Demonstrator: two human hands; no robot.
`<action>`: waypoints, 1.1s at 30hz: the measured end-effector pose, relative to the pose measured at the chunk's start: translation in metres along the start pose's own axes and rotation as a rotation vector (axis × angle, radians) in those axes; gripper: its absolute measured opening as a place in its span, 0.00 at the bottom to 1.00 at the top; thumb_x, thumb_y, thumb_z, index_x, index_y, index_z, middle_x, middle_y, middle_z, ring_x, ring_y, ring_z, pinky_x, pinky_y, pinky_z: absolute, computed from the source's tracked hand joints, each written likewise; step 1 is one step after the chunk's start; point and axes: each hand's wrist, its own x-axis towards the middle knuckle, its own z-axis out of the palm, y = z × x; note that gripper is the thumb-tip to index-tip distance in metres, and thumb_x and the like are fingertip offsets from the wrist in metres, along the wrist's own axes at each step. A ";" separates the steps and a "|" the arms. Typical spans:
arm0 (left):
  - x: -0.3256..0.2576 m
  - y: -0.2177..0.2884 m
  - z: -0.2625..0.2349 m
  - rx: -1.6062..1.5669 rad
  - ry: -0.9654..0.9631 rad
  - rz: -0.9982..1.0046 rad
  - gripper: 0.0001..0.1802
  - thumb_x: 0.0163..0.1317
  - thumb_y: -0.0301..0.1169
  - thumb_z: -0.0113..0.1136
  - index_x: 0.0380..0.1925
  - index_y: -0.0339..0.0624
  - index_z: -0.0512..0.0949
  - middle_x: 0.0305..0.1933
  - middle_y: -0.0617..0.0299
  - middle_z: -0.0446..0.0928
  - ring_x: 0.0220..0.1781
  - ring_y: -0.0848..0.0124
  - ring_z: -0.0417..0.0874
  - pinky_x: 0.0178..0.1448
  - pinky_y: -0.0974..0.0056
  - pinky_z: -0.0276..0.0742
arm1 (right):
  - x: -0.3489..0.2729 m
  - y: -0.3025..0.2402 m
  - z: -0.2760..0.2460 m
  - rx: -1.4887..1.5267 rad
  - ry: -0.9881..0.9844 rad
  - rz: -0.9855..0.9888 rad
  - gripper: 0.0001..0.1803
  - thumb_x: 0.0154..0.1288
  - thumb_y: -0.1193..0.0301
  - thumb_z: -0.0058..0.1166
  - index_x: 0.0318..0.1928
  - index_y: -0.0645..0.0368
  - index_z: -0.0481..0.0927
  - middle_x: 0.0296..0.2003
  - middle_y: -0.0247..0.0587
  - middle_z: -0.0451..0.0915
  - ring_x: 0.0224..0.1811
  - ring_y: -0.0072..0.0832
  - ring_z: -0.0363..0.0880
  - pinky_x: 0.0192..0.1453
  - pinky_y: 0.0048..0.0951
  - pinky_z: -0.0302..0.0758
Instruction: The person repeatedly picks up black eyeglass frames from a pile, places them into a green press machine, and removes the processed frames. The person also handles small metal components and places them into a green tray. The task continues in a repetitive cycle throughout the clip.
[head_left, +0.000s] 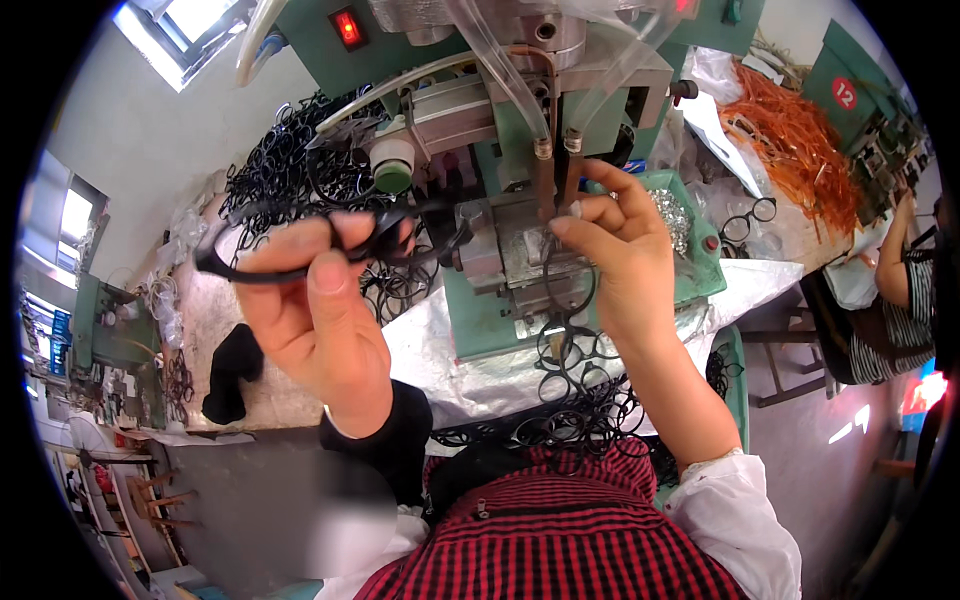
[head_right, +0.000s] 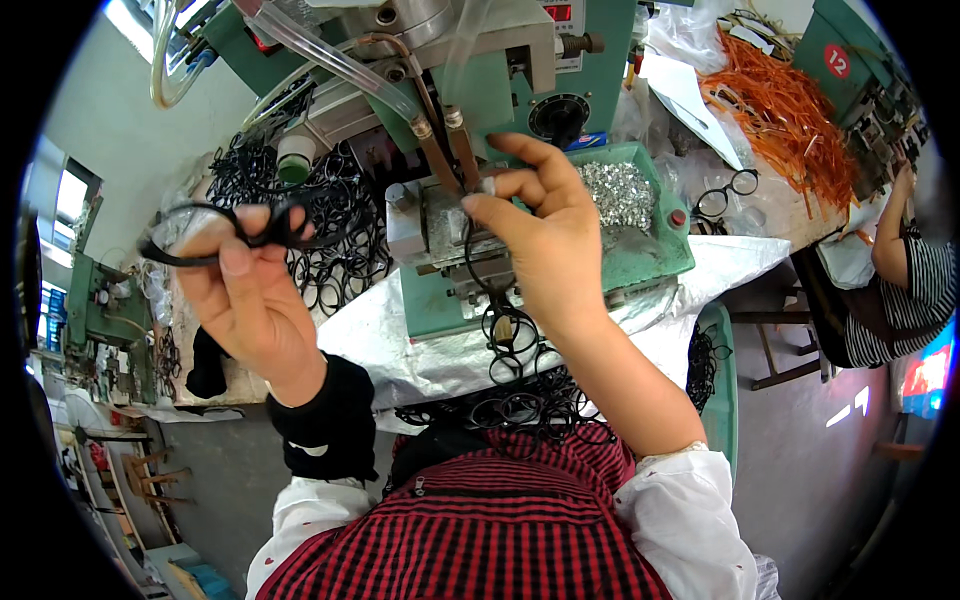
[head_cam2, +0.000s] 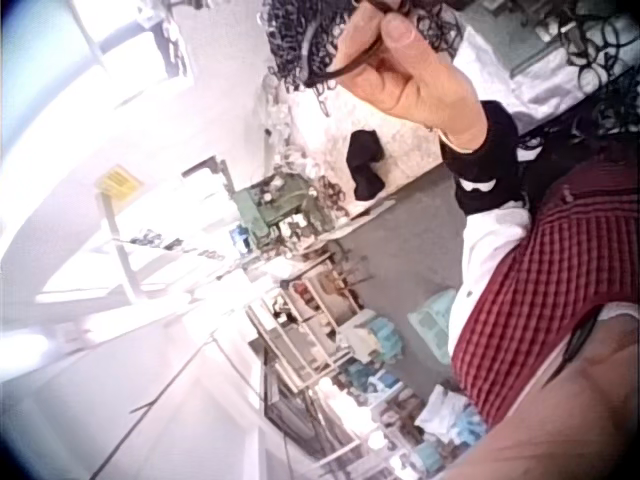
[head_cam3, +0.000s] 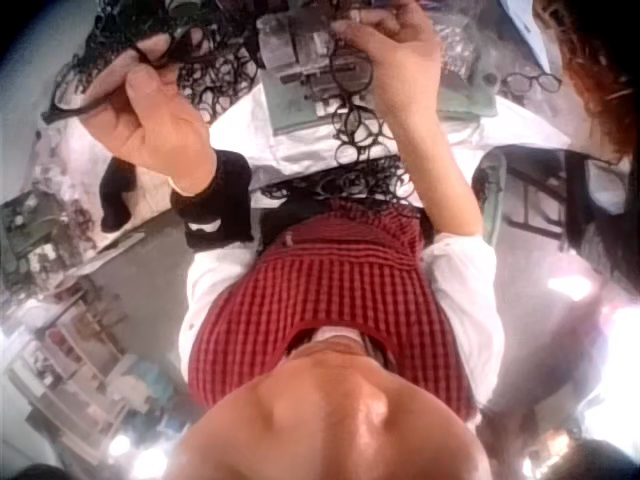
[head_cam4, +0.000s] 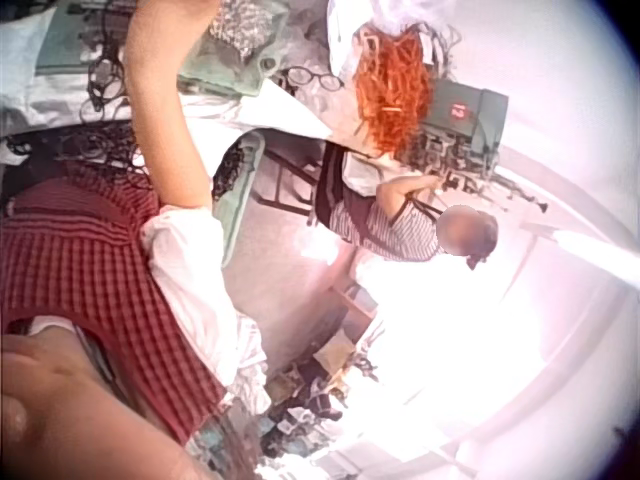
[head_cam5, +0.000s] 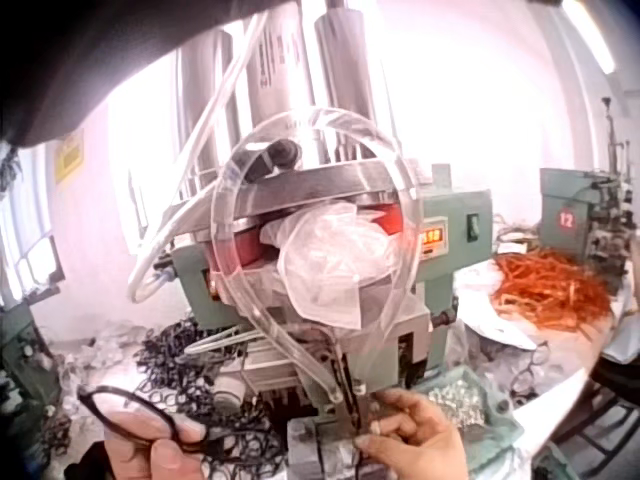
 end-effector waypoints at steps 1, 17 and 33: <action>0.011 -0.002 0.005 0.142 -0.027 0.004 0.08 0.73 0.27 0.51 0.48 0.36 0.69 0.44 0.49 0.78 0.39 0.58 0.85 0.42 0.57 0.86 | -0.001 -0.001 0.004 0.029 0.001 0.002 0.27 0.58 0.84 0.61 0.60 0.67 0.72 0.34 0.32 0.82 0.38 0.17 0.78 0.48 0.18 0.72; -0.041 -0.036 0.039 0.437 -0.712 0.686 0.14 0.47 0.23 0.67 0.35 0.44 0.78 0.47 0.56 0.84 0.32 0.61 0.83 0.33 0.63 0.83 | -0.007 0.015 -0.147 -1.149 0.303 -0.321 0.15 0.57 0.78 0.60 0.47 0.59 0.82 0.44 0.42 0.84 0.49 0.35 0.81 0.58 0.32 0.73; -0.069 0.055 -0.083 1.060 0.324 0.213 0.05 0.58 0.23 0.65 0.35 0.42 0.83 0.38 0.55 0.83 0.43 0.60 0.83 0.51 0.55 0.75 | -0.010 0.040 -0.149 -0.998 0.259 -0.296 0.07 0.68 0.78 0.56 0.45 0.64 0.81 0.38 0.35 0.82 0.40 0.22 0.78 0.48 0.25 0.74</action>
